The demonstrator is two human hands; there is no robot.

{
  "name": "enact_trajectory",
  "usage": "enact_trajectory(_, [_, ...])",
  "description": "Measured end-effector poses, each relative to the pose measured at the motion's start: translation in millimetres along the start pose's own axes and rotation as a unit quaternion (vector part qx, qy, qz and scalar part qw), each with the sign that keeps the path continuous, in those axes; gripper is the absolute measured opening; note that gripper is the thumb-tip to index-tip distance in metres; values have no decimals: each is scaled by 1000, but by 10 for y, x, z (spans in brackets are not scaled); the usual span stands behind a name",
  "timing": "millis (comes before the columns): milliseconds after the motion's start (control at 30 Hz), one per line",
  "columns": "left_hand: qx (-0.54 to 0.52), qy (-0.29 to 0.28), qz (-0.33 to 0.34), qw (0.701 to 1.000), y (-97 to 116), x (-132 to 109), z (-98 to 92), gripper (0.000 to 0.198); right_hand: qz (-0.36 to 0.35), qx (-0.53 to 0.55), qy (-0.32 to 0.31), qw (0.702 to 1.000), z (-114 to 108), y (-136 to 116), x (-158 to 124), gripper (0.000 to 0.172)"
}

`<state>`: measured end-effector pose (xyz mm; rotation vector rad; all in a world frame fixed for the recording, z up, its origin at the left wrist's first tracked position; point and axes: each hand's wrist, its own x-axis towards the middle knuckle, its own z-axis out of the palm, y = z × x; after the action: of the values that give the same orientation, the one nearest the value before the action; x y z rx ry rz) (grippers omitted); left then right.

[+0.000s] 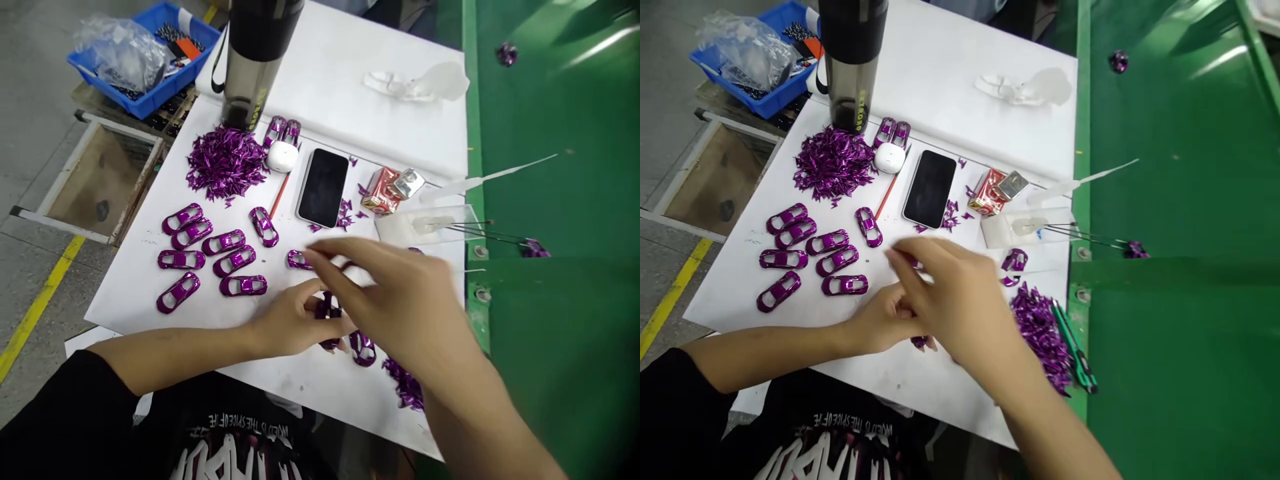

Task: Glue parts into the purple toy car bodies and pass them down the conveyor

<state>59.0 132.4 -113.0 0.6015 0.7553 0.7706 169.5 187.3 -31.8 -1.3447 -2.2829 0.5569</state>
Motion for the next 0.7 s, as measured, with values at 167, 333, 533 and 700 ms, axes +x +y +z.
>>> enact_trajectory(167, [-4, -23, 20, 1000, -39, 11, -36, 50, -131, -124, -174, 968, 636, -247, 1106, 25])
enact_trajectory(333, [-4, -28, 20, 999, -84, 47, -52, 64, -117, -168, -195, 959, 923, -249, 1382, 27])
enact_trajectory(533, [-19, -42, 20, 999, -76, 57, -64, 62, -140, -161, -153, 965, 766, -168, 1163, 26])
enact_trajectory(700, [-56, -51, 21, 997, -20, 44, -49, 56, -108, -66, 104, 986, 111, -95, 218, 14])
